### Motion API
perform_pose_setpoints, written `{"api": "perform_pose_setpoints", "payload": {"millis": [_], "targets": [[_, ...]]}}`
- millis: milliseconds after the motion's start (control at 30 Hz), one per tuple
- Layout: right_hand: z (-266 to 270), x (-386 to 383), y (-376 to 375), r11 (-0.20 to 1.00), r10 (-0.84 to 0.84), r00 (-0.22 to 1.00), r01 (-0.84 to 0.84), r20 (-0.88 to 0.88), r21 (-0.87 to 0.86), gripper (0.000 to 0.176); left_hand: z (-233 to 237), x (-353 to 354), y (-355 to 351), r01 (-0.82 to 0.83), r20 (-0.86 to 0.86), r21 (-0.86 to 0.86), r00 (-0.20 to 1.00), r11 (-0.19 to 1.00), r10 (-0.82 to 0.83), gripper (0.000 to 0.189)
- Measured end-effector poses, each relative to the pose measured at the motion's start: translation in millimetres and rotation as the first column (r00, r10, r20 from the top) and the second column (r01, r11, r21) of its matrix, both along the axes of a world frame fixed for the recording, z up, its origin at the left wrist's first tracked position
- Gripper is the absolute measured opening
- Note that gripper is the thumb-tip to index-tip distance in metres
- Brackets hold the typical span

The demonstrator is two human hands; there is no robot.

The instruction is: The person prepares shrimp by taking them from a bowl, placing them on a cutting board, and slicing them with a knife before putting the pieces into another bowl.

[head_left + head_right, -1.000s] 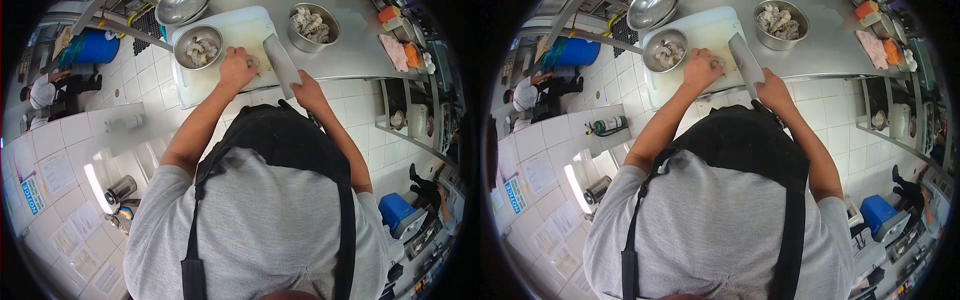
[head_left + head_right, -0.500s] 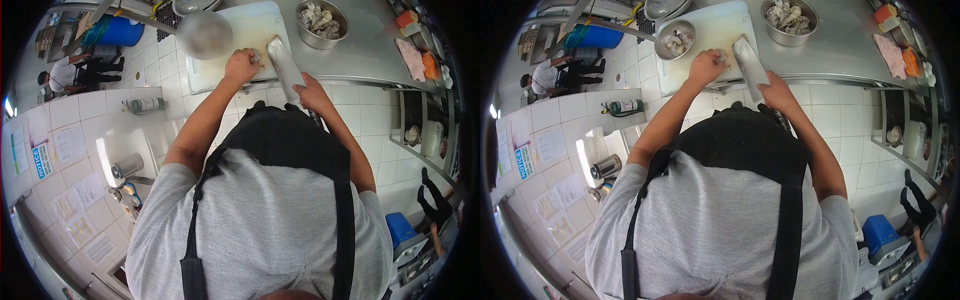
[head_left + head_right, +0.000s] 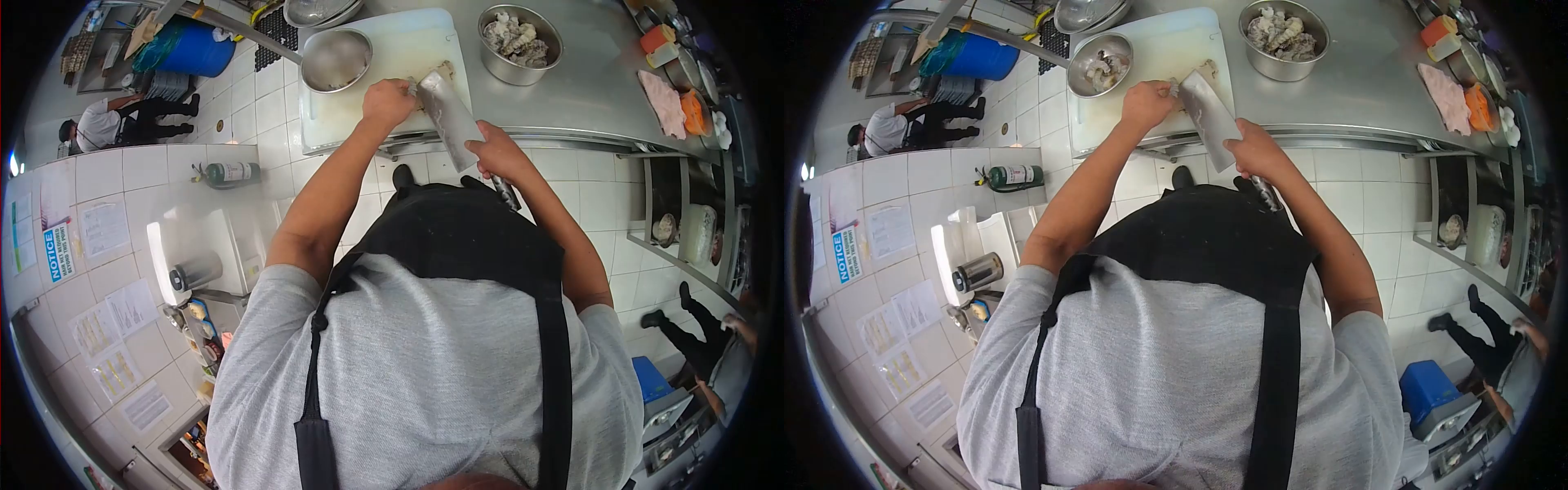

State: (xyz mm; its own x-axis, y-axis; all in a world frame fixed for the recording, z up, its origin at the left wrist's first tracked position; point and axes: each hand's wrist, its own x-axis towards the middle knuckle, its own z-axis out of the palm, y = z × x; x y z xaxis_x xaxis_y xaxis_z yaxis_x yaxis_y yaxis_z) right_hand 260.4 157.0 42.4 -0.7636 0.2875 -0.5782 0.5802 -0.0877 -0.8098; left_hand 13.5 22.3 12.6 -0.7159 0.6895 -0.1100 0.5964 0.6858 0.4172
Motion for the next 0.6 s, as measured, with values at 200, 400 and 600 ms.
{"api": "perform_pose_setpoints", "payload": {"millis": [200,400,600], "targets": [[3,3,-3,1.0,-0.021,0.999,0.021,-0.025,-0.018,0.038,-5,-5,-3,-0.03,0.027,-0.026,0.999,0.999,0.031,0.053],[-4,-4,-2,0.998,0.003,0.999,-0.006,-0.044,-0.066,0.034,-11,-8,-5,-0.053,0.077,-0.024,0.996,0.998,0.055,0.055],[1,-13,-4,0.999,0.018,1.0,-0.019,-0.015,-0.036,0.034,-13,-9,-9,-0.09,0.131,0.025,0.988,0.996,0.086,0.053]]}}
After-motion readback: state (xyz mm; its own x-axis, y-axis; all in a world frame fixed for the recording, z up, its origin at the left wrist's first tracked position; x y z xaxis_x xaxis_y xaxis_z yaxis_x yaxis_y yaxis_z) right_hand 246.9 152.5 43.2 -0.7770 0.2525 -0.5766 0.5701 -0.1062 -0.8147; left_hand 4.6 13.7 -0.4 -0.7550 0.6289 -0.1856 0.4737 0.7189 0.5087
